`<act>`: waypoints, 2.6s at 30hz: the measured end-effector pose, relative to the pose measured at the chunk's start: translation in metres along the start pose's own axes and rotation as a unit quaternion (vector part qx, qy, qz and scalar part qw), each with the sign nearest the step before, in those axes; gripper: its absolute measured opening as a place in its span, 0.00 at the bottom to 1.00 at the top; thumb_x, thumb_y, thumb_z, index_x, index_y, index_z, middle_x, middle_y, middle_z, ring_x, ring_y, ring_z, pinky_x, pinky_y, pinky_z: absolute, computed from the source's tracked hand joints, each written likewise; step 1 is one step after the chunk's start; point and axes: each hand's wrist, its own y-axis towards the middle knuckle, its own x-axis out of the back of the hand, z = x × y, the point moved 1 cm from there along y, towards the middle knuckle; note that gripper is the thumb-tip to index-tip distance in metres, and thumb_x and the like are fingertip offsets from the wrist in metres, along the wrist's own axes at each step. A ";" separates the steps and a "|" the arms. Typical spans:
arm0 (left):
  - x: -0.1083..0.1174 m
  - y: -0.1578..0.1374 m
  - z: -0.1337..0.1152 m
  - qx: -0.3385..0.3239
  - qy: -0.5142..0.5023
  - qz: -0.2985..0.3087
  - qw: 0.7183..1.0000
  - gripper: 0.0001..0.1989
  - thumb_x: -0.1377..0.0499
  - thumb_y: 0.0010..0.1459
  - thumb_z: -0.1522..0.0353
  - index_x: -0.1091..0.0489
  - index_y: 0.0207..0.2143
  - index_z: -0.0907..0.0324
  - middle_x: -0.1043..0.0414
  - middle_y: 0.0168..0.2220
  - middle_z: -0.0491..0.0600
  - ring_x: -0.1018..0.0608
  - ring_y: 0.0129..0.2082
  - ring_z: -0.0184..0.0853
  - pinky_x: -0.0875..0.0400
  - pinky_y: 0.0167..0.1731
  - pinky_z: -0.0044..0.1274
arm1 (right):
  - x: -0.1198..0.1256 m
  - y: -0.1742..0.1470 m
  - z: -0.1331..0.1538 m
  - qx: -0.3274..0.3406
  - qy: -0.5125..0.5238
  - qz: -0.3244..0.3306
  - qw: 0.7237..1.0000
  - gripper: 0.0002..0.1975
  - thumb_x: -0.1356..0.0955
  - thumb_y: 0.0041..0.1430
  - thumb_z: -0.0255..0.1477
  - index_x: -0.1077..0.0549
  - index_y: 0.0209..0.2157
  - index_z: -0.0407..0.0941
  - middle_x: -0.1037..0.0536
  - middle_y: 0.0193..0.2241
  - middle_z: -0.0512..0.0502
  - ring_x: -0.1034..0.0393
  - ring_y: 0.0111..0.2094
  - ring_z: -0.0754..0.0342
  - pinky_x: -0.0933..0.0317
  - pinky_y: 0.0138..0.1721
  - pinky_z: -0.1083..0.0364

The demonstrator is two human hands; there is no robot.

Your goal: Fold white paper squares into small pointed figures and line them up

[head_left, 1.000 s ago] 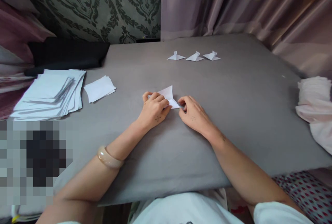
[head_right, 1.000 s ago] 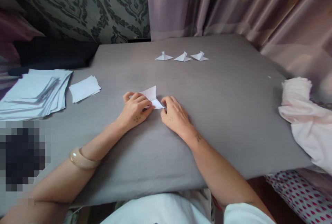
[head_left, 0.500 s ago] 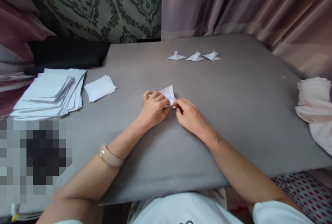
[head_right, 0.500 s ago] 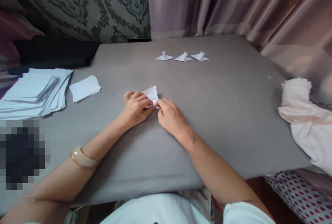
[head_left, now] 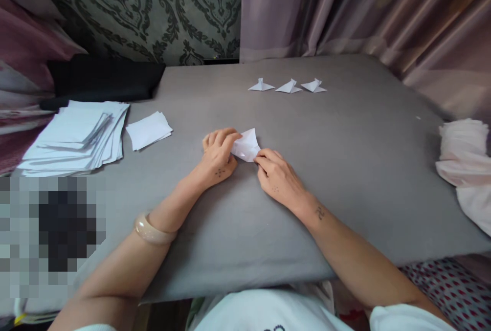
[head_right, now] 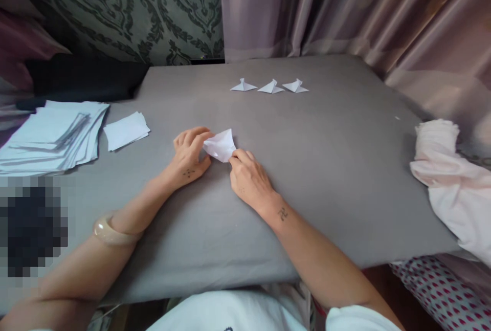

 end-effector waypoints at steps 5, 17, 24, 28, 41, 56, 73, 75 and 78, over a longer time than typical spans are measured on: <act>-0.003 -0.001 0.002 0.022 0.049 -0.052 0.997 0.26 0.43 0.54 0.70 0.44 0.56 0.56 0.41 0.55 0.59 0.37 0.53 0.47 0.43 0.49 0.37 | 0.002 -0.001 0.003 0.001 -0.007 0.005 1.000 0.19 0.43 0.58 0.16 0.25 0.42 0.42 0.28 0.43 0.40 0.36 0.45 0.49 0.37 0.47 0.50; -0.001 -0.005 -0.014 -0.064 0.097 -0.066 0.991 0.08 0.47 0.63 0.66 0.37 0.44 0.58 0.31 0.45 0.56 0.30 0.42 0.40 0.43 0.43 0.33 | -0.001 0.006 -0.009 -0.103 0.161 -0.024 0.981 0.14 0.37 0.54 0.21 0.23 0.38 0.46 0.26 0.42 0.46 0.29 0.41 0.55 0.36 0.46 0.54; -0.005 -0.005 -0.014 -0.124 0.063 -0.005 0.990 0.09 0.51 0.65 0.70 0.31 0.41 0.59 0.25 0.42 0.52 0.26 0.39 0.37 0.44 0.45 0.33 | -0.002 0.011 -0.015 -0.160 0.256 -0.021 0.953 0.09 0.34 0.53 0.26 0.23 0.34 0.45 0.25 0.42 0.46 0.27 0.37 0.57 0.35 0.46 0.55; -0.005 -0.006 -0.014 -0.136 0.046 0.008 0.990 0.11 0.51 0.64 0.71 0.29 0.41 0.59 0.24 0.41 0.51 0.25 0.39 0.36 0.44 0.45 0.33 | -0.002 0.012 -0.018 -0.195 0.256 -0.042 0.946 0.09 0.34 0.56 0.33 0.23 0.29 0.45 0.23 0.39 0.46 0.27 0.36 0.55 0.35 0.43 0.53; -0.006 -0.008 -0.015 -0.152 0.017 0.049 0.987 0.13 0.51 0.64 0.69 0.26 0.39 0.58 0.24 0.36 0.50 0.25 0.37 0.34 0.44 0.48 0.34 | -0.006 0.007 -0.019 -0.189 0.104 -0.105 0.971 0.05 0.33 0.52 0.29 0.28 0.24 0.44 0.27 0.39 0.43 0.30 0.32 0.55 0.35 0.39 0.53; -0.004 -0.002 -0.014 -0.170 0.040 0.122 0.977 0.19 0.54 0.66 0.60 0.31 0.53 0.52 0.34 0.37 0.52 0.33 0.37 0.37 0.45 0.47 0.35 | 0.019 0.011 -0.035 -0.248 0.213 0.005 0.945 0.07 0.34 0.50 0.25 0.23 0.28 0.44 0.24 0.40 0.45 0.30 0.31 0.58 0.35 0.36 0.56; -0.006 0.000 -0.017 -0.158 0.074 -0.019 0.984 0.11 0.51 0.63 0.69 0.32 0.44 0.61 0.29 0.36 0.53 0.30 0.36 0.37 0.41 0.43 0.31 | 0.003 0.014 -0.050 -0.270 0.277 -0.051 0.921 0.11 0.34 0.52 0.29 0.26 0.38 0.44 0.23 0.29 0.48 0.32 0.23 0.59 0.41 0.22 0.60; -0.004 0.000 -0.017 -0.122 0.080 -0.075 0.986 0.10 0.49 0.61 0.70 0.33 0.44 0.62 0.29 0.39 0.55 0.30 0.38 0.39 0.41 0.41 0.31 | -0.002 0.015 -0.053 -0.248 0.285 -0.066 0.924 0.11 0.35 0.54 0.31 0.27 0.40 0.45 0.21 0.34 0.46 0.30 0.25 0.59 0.39 0.23 0.60; -0.002 -0.001 -0.015 -0.063 0.085 -0.104 0.989 0.15 0.47 0.58 0.71 0.34 0.48 0.62 0.30 0.46 0.59 0.31 0.44 0.44 0.41 0.43 0.34 | -0.006 0.016 -0.051 -0.235 0.317 -0.067 0.916 0.11 0.35 0.55 0.31 0.29 0.41 0.45 0.21 0.36 0.45 0.29 0.25 0.59 0.37 0.25 0.58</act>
